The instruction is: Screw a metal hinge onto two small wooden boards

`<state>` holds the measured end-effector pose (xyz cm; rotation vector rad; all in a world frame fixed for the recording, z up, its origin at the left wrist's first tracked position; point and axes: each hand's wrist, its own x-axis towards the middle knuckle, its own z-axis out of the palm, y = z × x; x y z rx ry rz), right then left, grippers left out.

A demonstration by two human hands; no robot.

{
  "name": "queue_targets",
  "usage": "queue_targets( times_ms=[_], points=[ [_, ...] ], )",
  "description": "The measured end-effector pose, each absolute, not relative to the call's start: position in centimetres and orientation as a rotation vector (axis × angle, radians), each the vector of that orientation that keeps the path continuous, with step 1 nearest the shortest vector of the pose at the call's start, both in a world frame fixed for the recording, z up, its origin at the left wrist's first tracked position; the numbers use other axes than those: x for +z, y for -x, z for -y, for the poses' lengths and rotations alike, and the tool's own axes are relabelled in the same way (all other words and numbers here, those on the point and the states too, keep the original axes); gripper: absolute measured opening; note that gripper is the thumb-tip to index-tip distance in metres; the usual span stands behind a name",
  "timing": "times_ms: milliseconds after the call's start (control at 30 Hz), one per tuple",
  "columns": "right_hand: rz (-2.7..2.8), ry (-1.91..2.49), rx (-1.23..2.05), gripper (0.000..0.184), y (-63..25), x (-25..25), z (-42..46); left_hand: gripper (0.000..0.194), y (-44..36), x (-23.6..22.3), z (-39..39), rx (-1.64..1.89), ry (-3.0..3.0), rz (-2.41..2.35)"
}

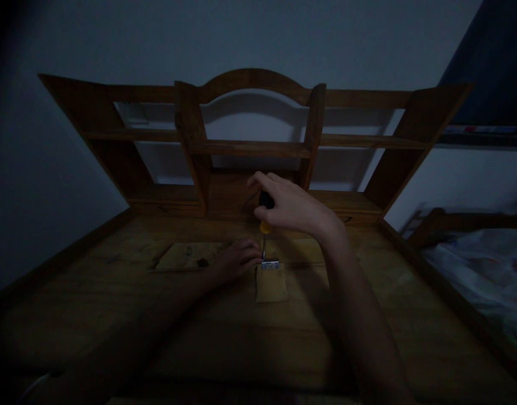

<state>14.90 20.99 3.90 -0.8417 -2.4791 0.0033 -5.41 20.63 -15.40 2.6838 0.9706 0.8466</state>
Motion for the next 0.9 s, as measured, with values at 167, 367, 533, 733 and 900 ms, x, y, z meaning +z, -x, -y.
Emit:
queue_targets(
  times_ms=[167,367,533,733,900],
  points=[
    [2.457,0.928,-0.048,0.025,-14.62,3.82,-20.96,0.019,5.40,-15.49,-20.65,0.852,-2.682,-0.982],
    [2.455,0.936,-0.022,0.028,-14.57,3.84,-20.88,0.018,5.47,-15.34,-20.58,0.853,-2.688,-0.983],
    [2.443,0.946,-0.086,0.018,-14.48,3.72,-21.03,0.018,5.45,-15.56,-20.77,0.878,-2.675,-0.967],
    [2.436,0.942,-0.049,0.031,-14.52,3.74,-20.94,0.018,5.47,-15.59,-20.67,0.867,-2.678,-0.965],
    [2.429,0.941,-0.103,0.023,-14.39,3.79,-20.83,0.018,5.42,-15.59,-20.72,0.884,-2.679,-0.960]
  ],
)
